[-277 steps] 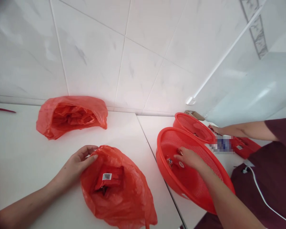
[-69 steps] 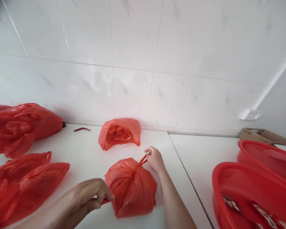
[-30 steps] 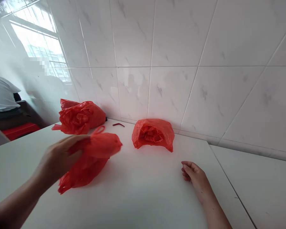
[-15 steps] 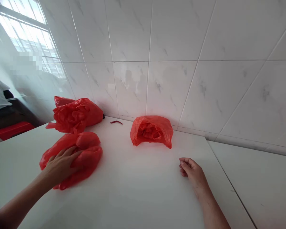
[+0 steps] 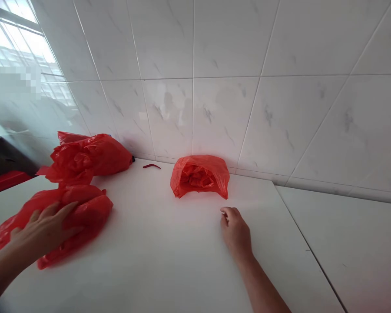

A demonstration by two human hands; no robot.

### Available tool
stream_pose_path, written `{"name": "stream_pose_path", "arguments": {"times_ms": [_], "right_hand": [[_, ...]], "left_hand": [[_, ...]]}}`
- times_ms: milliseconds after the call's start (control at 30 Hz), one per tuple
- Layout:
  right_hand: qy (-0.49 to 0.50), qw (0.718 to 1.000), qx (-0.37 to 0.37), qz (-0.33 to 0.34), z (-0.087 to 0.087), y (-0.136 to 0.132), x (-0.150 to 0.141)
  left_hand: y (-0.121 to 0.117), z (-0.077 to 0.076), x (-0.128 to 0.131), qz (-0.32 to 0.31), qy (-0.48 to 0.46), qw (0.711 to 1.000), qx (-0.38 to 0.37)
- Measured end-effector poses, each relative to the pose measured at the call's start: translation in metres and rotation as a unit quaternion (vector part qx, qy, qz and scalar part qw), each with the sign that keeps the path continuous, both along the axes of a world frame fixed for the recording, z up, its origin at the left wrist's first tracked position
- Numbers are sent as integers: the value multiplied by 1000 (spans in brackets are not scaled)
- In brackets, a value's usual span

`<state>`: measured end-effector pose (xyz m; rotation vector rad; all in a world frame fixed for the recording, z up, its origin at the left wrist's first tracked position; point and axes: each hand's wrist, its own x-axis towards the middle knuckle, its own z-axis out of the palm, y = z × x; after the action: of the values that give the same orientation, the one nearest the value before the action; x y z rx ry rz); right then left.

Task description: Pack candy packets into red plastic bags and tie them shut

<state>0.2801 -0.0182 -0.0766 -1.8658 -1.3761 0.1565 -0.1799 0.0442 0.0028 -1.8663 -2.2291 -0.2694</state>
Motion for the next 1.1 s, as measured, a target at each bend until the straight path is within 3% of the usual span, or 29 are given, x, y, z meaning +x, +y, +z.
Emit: {"name": "stream_pose_path", "arguments": {"times_ms": [100,200,300,400,567,667,767,867,1100], "right_hand": [[-108,991,67,36,-1,21,-25],[-221,966,122,46,-1,48,-42],[-240,967,83,20,-1,71,-49],[-217,975,41,15,0,83,-47],[-191,981,26,12,5,80,-43],[-175,984,24,15,8,74,-44],[-150,989,17,-6,8,61,-45],[-126,992,-1,-23,6,31,-45],[-54,996,-2,71,-6,-86,-14]], "left_hand": [[-8,14,30,-59,23,995,76],[-7,23,66,-188,5,972,138],[4,25,105,-334,-27,933,133],[19,27,151,-431,-42,895,108],[53,27,239,-527,30,842,112],[82,19,281,-525,92,842,80],[112,4,305,-508,94,854,52],[131,-7,316,-492,86,866,31],[133,-5,321,-491,79,868,7]]}}
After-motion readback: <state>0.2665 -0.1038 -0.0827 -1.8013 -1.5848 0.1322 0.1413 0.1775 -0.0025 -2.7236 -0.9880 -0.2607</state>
